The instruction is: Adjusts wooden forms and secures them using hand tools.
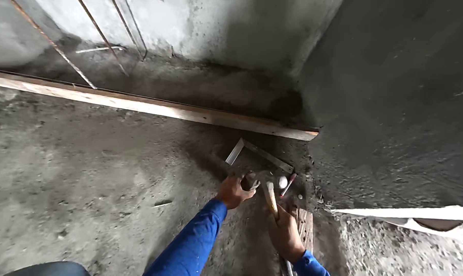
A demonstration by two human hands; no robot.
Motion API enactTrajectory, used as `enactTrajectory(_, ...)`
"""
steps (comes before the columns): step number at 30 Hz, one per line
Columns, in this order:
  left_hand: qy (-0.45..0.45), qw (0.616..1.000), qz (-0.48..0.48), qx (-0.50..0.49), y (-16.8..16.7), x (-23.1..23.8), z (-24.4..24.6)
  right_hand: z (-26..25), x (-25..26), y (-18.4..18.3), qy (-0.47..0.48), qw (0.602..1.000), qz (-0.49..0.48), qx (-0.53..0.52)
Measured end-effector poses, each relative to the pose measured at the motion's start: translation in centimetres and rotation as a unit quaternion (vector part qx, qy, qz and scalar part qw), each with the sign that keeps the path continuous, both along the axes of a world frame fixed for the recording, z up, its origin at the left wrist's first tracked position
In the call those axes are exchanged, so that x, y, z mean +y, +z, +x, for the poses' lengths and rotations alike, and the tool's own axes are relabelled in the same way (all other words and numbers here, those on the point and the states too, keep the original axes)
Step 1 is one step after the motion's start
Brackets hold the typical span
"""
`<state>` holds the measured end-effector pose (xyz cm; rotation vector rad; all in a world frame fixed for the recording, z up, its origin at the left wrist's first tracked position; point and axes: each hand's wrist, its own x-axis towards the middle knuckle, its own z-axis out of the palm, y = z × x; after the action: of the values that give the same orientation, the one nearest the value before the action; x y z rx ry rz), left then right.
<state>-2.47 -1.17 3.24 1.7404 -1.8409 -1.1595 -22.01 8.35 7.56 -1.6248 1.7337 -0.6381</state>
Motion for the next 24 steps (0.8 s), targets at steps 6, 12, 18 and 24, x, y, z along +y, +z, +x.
enactTrajectory(6,0.0,1.0,0.0,0.009,-0.3,0.3,-0.3,0.2,0.5,6.3,0.021,0.974,-0.207,-0.094)
enactTrajectory(12,-0.003,1.0,-0.011,0.013,-0.1,0.1,-0.1,0.0,-2.1,13.7,0.154,0.868,-0.33,-0.336)
enactTrajectory(18,0.023,0.999,0.005,0.033,-0.4,-0.9,1.6,-1.0,0.4,-0.5,0.009,0.98,0.164,0.109)
enactTrajectory(24,0.042,0.997,0.028,0.051,-0.7,-1.0,1.2,-0.9,2.9,-0.5,-0.049,0.996,0.075,0.024)
